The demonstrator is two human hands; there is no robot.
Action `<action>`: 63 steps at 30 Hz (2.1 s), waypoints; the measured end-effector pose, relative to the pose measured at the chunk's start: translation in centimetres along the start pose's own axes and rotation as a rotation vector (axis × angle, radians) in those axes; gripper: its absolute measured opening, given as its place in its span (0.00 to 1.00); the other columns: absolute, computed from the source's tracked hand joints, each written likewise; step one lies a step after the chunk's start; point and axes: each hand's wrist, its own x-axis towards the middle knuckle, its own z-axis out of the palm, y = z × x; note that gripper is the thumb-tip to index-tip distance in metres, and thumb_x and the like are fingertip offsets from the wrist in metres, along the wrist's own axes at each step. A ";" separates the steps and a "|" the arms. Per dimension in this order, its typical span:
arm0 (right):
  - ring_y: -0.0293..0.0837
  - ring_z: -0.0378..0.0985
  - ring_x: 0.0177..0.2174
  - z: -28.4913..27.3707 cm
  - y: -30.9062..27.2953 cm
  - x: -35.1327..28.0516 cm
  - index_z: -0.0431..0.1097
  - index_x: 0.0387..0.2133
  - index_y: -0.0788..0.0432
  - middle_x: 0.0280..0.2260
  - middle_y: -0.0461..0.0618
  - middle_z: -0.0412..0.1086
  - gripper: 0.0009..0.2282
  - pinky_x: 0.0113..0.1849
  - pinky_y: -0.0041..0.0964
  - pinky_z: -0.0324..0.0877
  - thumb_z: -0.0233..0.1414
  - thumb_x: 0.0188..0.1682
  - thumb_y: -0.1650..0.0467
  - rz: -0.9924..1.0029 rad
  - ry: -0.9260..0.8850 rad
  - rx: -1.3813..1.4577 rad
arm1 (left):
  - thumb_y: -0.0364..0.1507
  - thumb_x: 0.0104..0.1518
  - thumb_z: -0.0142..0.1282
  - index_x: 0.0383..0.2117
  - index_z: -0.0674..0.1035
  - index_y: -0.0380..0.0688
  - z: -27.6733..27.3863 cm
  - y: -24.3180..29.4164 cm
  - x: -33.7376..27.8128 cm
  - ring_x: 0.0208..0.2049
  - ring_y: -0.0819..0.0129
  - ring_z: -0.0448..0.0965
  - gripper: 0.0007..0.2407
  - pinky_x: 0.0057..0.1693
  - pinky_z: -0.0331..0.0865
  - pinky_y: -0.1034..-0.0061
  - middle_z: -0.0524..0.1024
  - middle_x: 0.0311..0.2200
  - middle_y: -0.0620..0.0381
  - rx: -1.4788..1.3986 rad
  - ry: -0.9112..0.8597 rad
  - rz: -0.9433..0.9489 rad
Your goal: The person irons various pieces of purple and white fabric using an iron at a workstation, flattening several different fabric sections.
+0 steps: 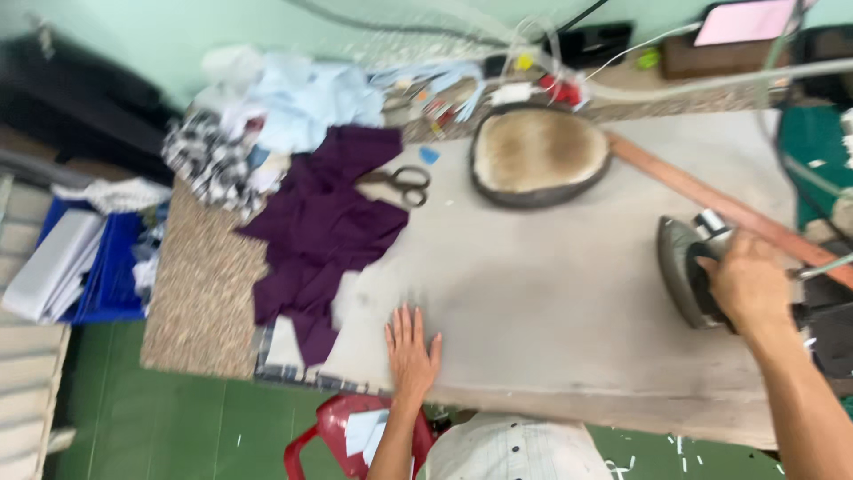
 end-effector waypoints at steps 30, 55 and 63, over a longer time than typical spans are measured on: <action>0.55 0.70 0.51 -13.0 -49.3 5.1 0.66 0.57 0.56 0.49 0.55 0.67 0.23 0.52 0.46 0.67 0.59 0.47 0.69 -0.502 0.060 0.871 | 0.44 0.59 0.53 0.63 0.68 0.36 -2.4 -18.7 4.6 0.70 0.48 0.57 0.29 0.71 0.48 0.51 0.61 0.68 0.38 0.001 0.236 -0.007; 0.61 0.78 0.48 -5.8 -15.5 -9.8 0.53 0.69 0.61 0.48 0.52 0.78 0.34 0.48 0.59 0.70 0.52 0.51 0.57 0.456 -0.598 0.796 | 0.44 0.64 0.47 0.65 0.65 0.31 -1.7 -18.6 4.0 0.72 0.43 0.53 0.30 0.73 0.48 0.47 0.57 0.70 0.37 0.076 0.258 -0.036; 0.54 0.77 0.45 -4.5 -20.0 -15.2 0.75 0.51 0.56 0.43 0.55 0.73 0.25 0.48 0.46 0.71 0.57 0.47 0.54 0.379 -0.195 0.669 | 0.29 0.60 0.58 0.47 0.79 0.38 0.4 -5.1 9.4 0.57 0.47 0.73 0.12 0.64 0.64 0.51 0.75 0.51 0.45 -0.322 0.288 0.339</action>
